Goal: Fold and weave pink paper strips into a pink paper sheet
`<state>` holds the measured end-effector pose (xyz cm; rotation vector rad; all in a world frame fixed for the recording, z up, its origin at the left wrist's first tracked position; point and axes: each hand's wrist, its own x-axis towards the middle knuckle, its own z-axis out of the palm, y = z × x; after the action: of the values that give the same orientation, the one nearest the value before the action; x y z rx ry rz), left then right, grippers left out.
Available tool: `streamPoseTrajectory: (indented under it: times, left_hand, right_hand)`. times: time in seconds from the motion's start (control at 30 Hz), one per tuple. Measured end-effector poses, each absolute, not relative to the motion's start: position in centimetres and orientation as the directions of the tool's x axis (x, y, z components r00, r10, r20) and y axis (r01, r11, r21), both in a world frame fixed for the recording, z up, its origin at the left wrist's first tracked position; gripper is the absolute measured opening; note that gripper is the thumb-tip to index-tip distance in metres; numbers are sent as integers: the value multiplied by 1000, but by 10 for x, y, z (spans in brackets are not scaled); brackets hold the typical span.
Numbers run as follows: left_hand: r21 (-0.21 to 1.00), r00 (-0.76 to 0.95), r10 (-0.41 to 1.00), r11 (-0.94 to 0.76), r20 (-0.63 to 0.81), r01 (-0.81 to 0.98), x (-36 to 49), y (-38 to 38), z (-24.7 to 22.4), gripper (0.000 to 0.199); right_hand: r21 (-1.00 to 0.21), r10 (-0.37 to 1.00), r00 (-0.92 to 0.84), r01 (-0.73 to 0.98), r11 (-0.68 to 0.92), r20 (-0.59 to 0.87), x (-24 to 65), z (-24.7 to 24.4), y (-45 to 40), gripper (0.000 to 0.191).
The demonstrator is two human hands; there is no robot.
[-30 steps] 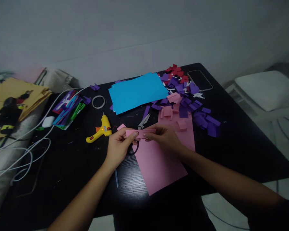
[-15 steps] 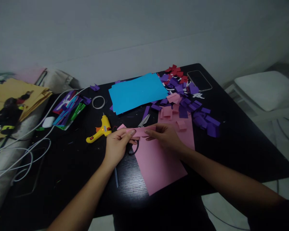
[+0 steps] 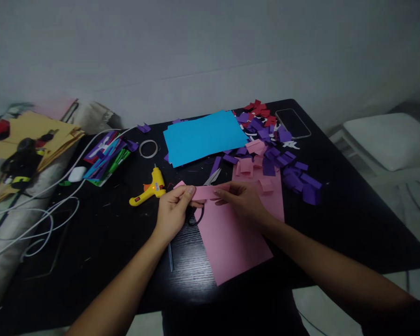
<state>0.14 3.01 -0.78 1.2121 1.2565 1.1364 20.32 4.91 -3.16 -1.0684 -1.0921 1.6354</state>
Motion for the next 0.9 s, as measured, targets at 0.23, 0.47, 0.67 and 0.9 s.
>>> streamPoseTrajectory:
  times: [0.23, 0.47, 0.67, 0.9]
  left_hand:
    - [997, -3, 1000, 30, -30, 67, 2, 30, -10, 35]
    - [993, -58, 998, 37, -30, 113, 0, 30, -13, 27]
    - [999, -81, 996, 36, -36, 3, 3, 31, -12, 34]
    - [998, -68, 998, 4, -9, -67, 6, 30, -13, 29]
  right_hand:
    - [-943, 948, -253, -221, -250, -192, 202, -30, 48, 32]
    - [-950, 948, -270, -214, -227, -166, 202, -30, 48, 35]
    - [-969, 954, -278, -180, -167, -113, 202, -30, 48, 35]
    - [-968, 946, -292, -163, -192, -139, 203, -29, 47, 35]
